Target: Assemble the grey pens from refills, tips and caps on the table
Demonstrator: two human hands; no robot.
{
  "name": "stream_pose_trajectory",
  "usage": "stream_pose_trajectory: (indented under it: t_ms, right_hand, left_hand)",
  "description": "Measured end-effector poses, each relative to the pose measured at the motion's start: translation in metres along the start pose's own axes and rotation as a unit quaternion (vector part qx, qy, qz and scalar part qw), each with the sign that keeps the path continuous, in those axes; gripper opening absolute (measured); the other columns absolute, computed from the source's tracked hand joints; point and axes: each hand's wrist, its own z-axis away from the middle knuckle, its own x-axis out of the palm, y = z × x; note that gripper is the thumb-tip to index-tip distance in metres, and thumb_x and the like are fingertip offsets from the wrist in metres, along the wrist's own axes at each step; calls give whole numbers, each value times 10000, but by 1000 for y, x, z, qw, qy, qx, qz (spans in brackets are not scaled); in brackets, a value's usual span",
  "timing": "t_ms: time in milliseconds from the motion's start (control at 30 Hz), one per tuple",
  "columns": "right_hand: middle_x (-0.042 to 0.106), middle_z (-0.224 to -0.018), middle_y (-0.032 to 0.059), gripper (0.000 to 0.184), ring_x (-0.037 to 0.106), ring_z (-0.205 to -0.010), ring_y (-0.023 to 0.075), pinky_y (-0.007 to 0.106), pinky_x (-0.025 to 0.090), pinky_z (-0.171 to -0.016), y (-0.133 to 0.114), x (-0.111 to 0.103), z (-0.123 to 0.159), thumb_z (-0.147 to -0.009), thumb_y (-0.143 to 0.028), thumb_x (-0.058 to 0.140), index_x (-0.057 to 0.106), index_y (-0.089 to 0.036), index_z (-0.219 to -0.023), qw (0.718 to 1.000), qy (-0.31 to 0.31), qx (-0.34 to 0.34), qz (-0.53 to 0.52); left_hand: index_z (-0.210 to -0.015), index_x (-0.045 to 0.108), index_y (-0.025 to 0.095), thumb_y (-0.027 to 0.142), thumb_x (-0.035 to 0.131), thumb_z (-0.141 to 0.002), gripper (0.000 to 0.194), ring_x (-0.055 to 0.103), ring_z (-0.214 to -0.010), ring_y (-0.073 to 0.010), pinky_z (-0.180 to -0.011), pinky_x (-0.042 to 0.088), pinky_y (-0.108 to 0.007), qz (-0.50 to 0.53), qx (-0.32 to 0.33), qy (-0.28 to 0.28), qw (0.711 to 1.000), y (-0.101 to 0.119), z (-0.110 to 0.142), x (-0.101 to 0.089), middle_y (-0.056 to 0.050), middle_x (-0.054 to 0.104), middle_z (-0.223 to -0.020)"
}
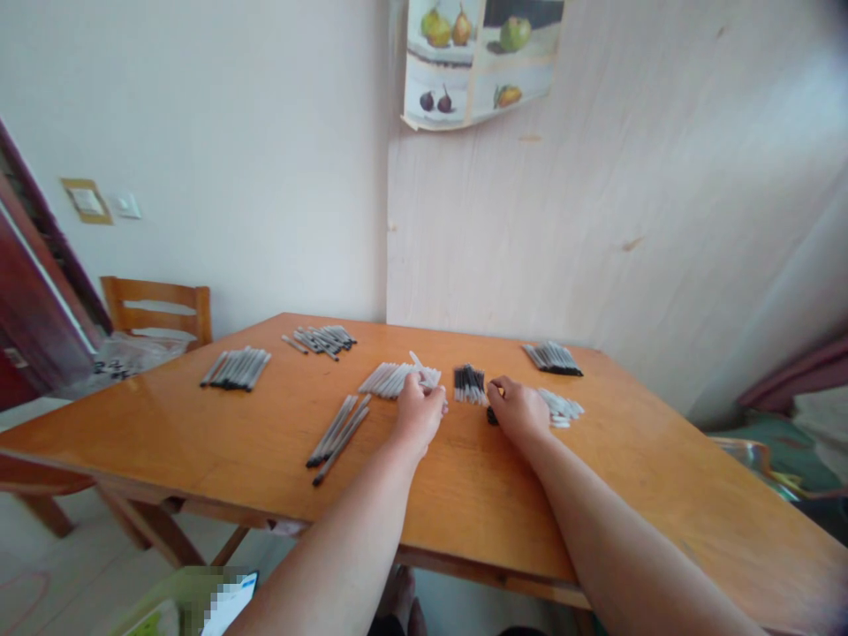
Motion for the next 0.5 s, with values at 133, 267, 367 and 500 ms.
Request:
stream_pose_trajectory:
  t_ms: [133,267,367,500]
  right_hand:
    - [710,-922,62,438,646,-860,213,263,357,-616,6,-3,-3,-915,-493,319,688,-287,-1030,1000,5,14,-13]
    - [708,-907,68,442,639,-848,215,264,355,-618,7,-4,-4,-913,-495,317,693,-285,-1013,1000,6,14,-18]
    - [707,-921,68,445,631,-831,204,260,359,-630,6,-5,-2,-914,-498,312,689,-285,-1016,999,10,-6,-32]
    - [706,-921,66,434,631,-813,196,252,353,-616,1,-10,1,-915,-482,316,678,-273,-1030,999,8,-14,-39]
  left_hand:
    - [-938,474,192,283,688,-714,323,557,-512,-94,-484,410,-189,5,19,4,1000,4,4,-1,22,572,-657]
    - [-837,558,171,324,677,-724,224,539,-514,-92,-477,395,-189,-16,28,-32,999,22,8,-8,-8,587,-660]
    - [-832,631,161,303,654,-734,174,552,-550,-100,-511,414,-198,-46,36,-23,998,38,2,-22,-35,629,-713]
    - [-880,683,173,260,621,-730,185,565,-585,-128,-544,425,-224,-141,45,21,989,49,-24,-57,-42,670,-780]
